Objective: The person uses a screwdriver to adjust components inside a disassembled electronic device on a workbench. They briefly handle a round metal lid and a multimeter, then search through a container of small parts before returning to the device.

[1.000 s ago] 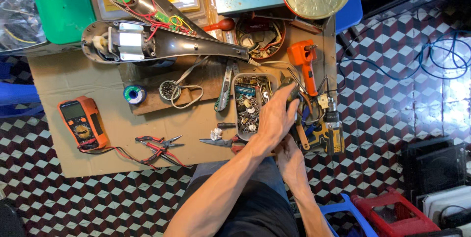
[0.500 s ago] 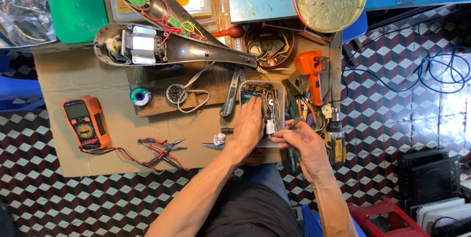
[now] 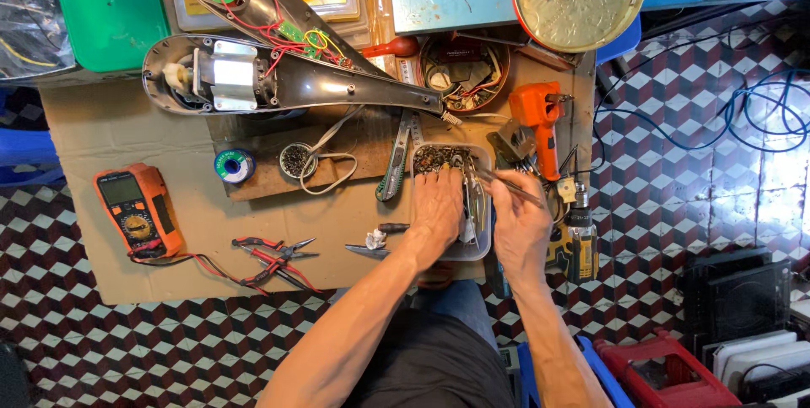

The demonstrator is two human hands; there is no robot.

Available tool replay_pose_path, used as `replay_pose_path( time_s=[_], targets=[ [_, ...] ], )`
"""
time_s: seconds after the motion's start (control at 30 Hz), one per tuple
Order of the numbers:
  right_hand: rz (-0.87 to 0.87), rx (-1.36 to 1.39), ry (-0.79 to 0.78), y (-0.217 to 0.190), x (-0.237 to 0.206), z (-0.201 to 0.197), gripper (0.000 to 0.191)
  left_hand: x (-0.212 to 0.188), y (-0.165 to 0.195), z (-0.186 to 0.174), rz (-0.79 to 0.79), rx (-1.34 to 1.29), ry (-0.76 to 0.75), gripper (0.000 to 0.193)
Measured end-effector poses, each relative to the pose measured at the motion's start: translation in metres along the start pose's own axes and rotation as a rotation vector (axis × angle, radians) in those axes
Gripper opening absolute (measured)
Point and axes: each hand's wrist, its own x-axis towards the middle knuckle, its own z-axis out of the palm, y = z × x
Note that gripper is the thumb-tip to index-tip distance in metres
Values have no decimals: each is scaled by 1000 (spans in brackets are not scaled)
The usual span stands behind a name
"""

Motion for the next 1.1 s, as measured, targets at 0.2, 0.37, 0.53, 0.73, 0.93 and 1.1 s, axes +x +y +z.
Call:
replay_pose_path(
  time_s=[0.2,0.37,0.53,0.73,0.93,1.1],
  targets=[
    [69,-177,-46,22,31,20,18,-25,13,5,-173,-203,90,53],
    [-111,-364,-60,34,36,20,15,-48,29,-17,-153,-442,47,46],
    [7,-502,-51,27,19,7,15,-57,22,-15,-93,-478,63,54],
    [-91,-358,-9,15,11,17,16,-88,27,-2,-27,-251,-146,50],
    [9,-307,-121,36,29,37,18,-96,21,-10,38,-254,-37,38],
    [-18,-387,-154,36,-13,7,18,-89,1,-38,-228,-422,228,27]
  ],
)
